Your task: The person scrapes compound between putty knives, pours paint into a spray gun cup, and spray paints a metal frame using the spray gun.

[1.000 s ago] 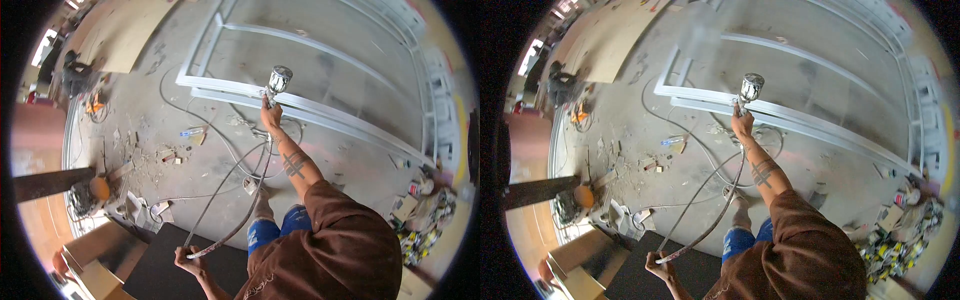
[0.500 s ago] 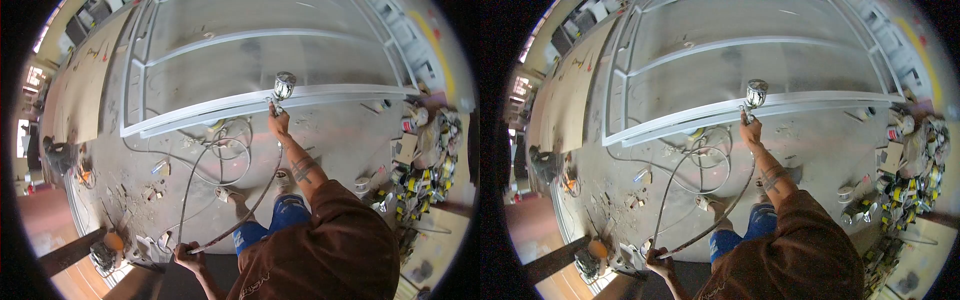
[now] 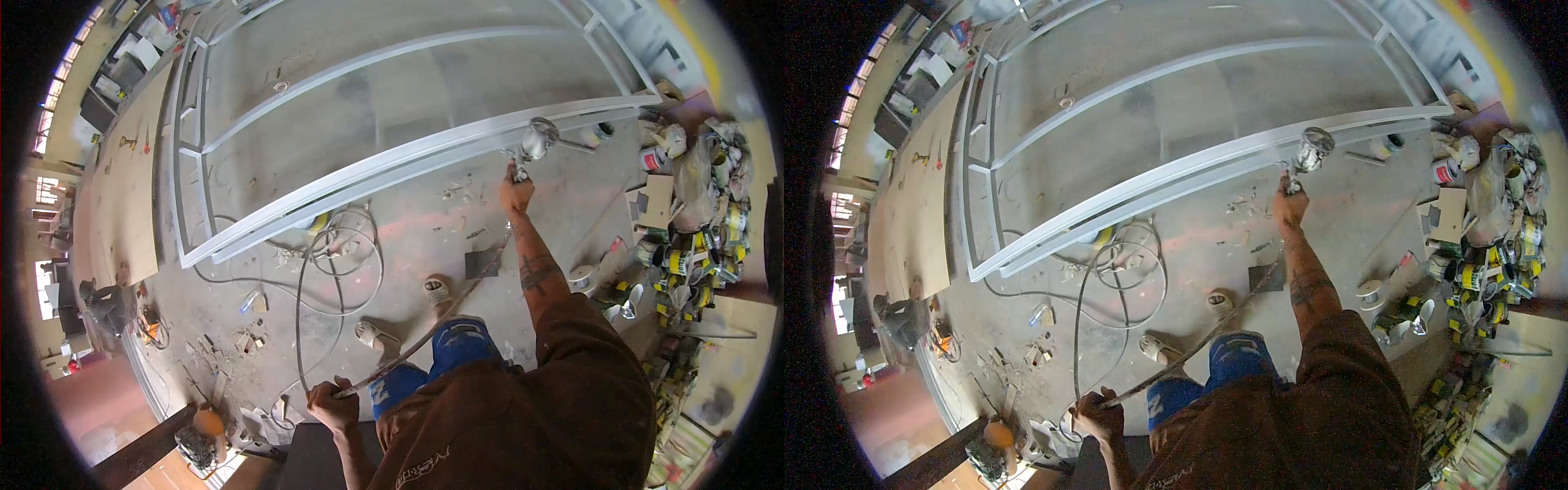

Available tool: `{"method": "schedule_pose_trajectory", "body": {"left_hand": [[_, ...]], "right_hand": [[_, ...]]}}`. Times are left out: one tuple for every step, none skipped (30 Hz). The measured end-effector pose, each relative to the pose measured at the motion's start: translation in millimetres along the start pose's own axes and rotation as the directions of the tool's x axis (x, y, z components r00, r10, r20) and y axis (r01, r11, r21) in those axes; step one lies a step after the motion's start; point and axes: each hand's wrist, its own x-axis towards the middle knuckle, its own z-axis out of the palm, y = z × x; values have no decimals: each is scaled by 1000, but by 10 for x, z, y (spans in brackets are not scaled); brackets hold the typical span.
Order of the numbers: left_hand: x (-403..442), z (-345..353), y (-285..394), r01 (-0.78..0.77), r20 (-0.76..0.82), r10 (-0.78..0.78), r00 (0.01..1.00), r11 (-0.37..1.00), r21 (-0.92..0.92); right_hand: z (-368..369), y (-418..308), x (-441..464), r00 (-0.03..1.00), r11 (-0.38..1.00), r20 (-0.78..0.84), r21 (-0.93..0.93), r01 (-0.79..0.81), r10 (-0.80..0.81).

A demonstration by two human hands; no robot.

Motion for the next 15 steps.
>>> {"method": "schedule_pose_trajectory", "body": {"left_hand": [[-62, 33, -42, 11, 13, -12, 1000, 999, 31], [-110, 42, -65, 13, 9, -14, 1000, 999, 41], [-155, 53, -82, 35, 16, -35, 999, 999, 39], [-194, 72, -94, 57, 22, -58, 998, 998, 39], [-239, 86, -138, 60, 18, -61, 998, 996, 71], [-277, 78, -182, 71, 10, -72, 997, 994, 82], [-321, 75, -233, 140, 37, -143, 989, 987, 77], [-358, 78, -312, 211, 66, -216, 974, 975, 71], [-432, 85, -457, 219, 101, -231, 968, 969, 116], [-507, 107, -586, 237, 96, -249, 964, 964, 122], [-580, 123, -711, 260, 116, -275, 955, 957, 127], [-658, 129, -857, 284, 137, -302, 944, 950, 132], [-733, 143, -1018, 305, 133, -322, 937, 943, 136], [-805, 162, -1182, 299, 124, -317, 940, 944, 142], [-881, 163, -1351, 294, 118, -312, 943, 944, 149]], "right_hand": [[-20, 50, 7, 998, 999, -37, -5, 52, -52], [-23, 105, -30, 998, 999, -30, 1, 48, -48], [-26, 148, -94, 1000, 1000, 12, -12, -22, 22], [-19, 153, -161, 994, 996, 55, -27, -90, 91], [62, 234, -269, 997, 996, 55, 68, -50, 46], [157, 275, -416, 996, 996, 71, 76, -52, 46], [253, 316, -565, 997, 992, 72, 124, -3, -6], [351, 353, -719, 996, 984, 71, 172, 47, -60], [421, 352, -892, 987, 993, 160, 112, -30, 11], [520, 341, -1055, 984, 993, 178, 113, -26, 5], [639, 331, -1250, 978, 992, 209, 126, -19, -8], [770, 338, -1459, 971, 991, 240, 137, -13, -21], [923, 332, -1663, 965, 980, 260, 200, -15, -39], [1069, 316, -1849, 959, 980, 279, 198, -8, -49], [1196, 272, -2055, 949, 974, 298, 224, 35, -102]]}}
